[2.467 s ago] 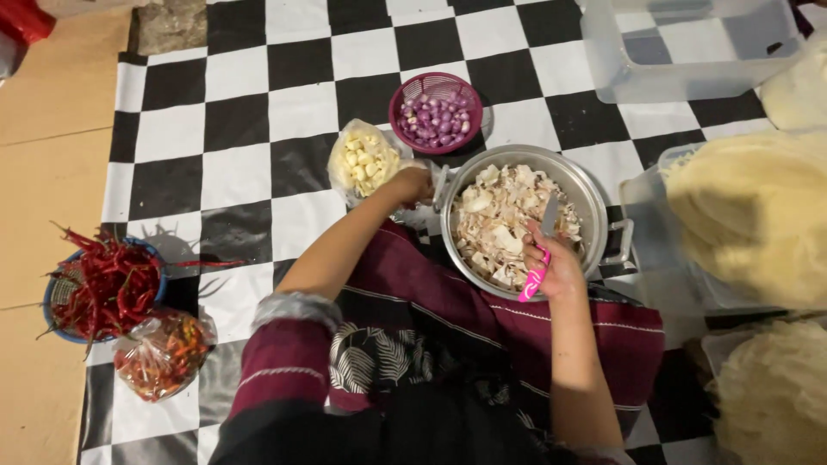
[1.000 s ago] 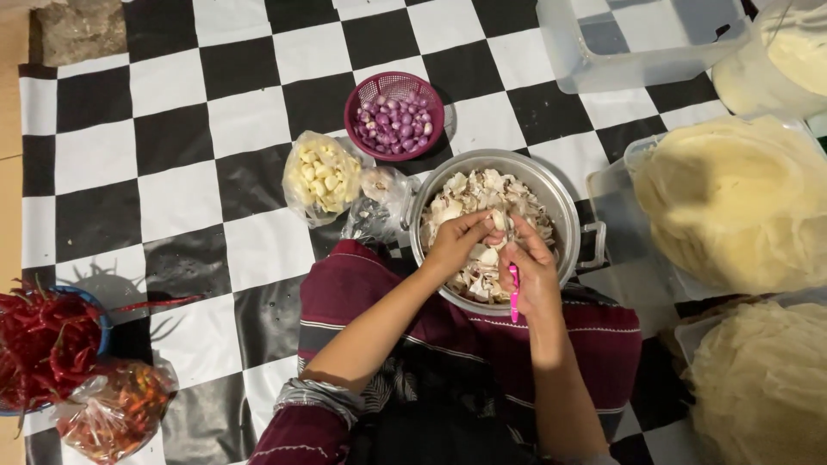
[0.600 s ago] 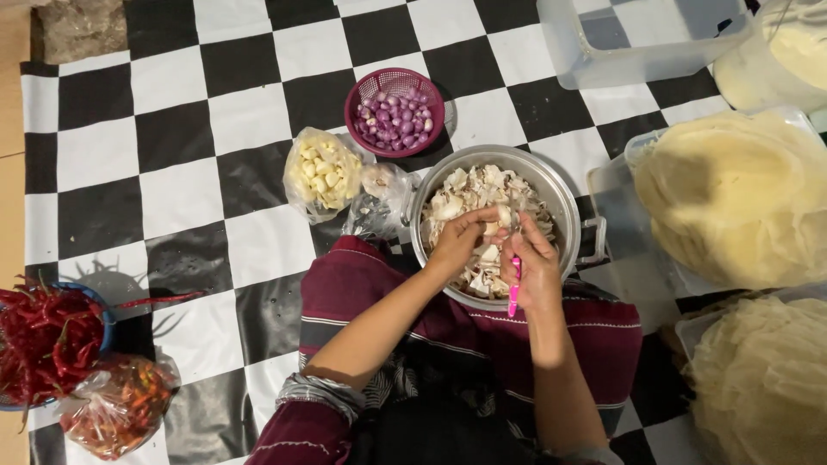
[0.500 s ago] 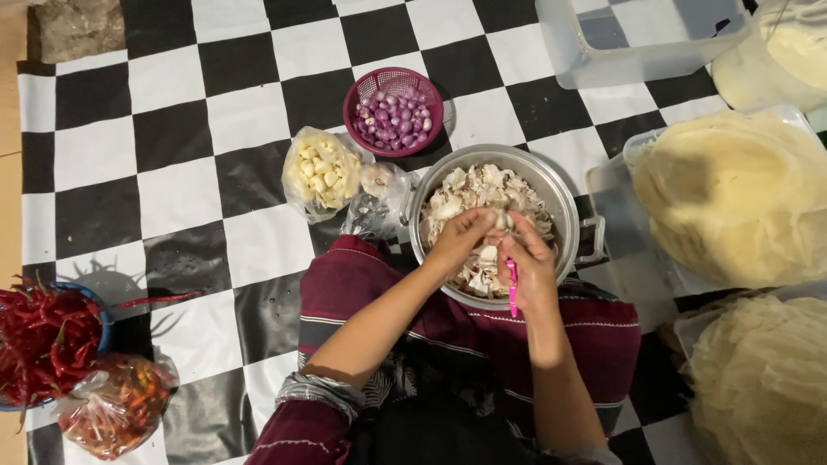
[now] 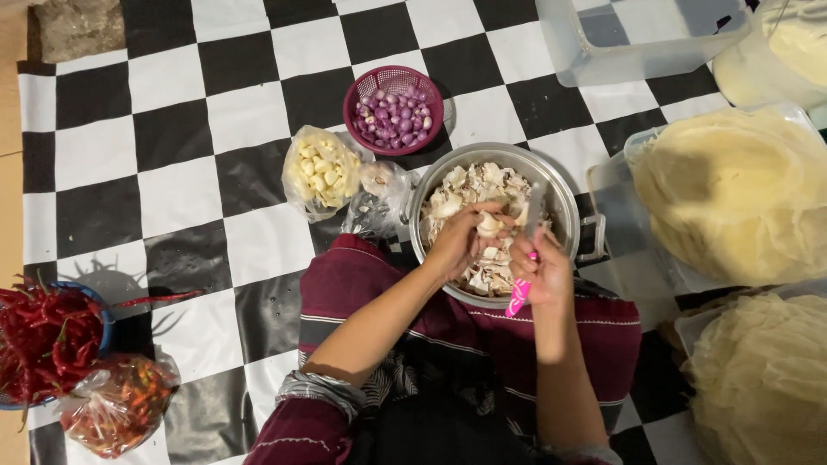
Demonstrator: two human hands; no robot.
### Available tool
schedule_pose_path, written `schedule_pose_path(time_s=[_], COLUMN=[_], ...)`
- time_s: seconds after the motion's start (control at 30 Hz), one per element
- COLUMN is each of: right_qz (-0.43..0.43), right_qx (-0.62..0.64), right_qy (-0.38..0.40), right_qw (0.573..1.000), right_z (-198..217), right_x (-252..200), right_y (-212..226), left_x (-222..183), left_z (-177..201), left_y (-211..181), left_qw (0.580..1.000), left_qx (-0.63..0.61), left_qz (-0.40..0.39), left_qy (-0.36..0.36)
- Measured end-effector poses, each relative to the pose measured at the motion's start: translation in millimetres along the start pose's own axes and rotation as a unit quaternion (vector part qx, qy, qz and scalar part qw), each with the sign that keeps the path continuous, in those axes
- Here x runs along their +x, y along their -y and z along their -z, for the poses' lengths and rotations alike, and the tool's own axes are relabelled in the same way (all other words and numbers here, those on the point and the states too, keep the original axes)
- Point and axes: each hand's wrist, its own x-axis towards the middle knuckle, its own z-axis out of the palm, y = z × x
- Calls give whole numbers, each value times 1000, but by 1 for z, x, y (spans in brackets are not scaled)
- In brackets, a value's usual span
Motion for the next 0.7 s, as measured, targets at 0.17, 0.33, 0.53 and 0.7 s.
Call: schedule_pose_path(time_s=[0.17, 0.33, 0.53, 0.7], right_qz=[-33, 2, 39, 51], right_qx=[-49, -134, -154, -294], right_qy=[23, 1, -34, 32], right_qw=[998, 991, 987, 954], right_z=[-48, -29, -28, -60], right_x=[-17, -15, -16, -26], right_y=[15, -7, 0, 0], left_x=[-3, 2, -6, 7], left_z=[0, 5, -7, 16], left_y=[-9, 0, -18, 2], left_qw=[996, 984, 996, 994], left_qx=[86, 172, 63, 38], left_qz=[-6, -38, 17, 38], left_qy=[-38, -11, -63, -95])
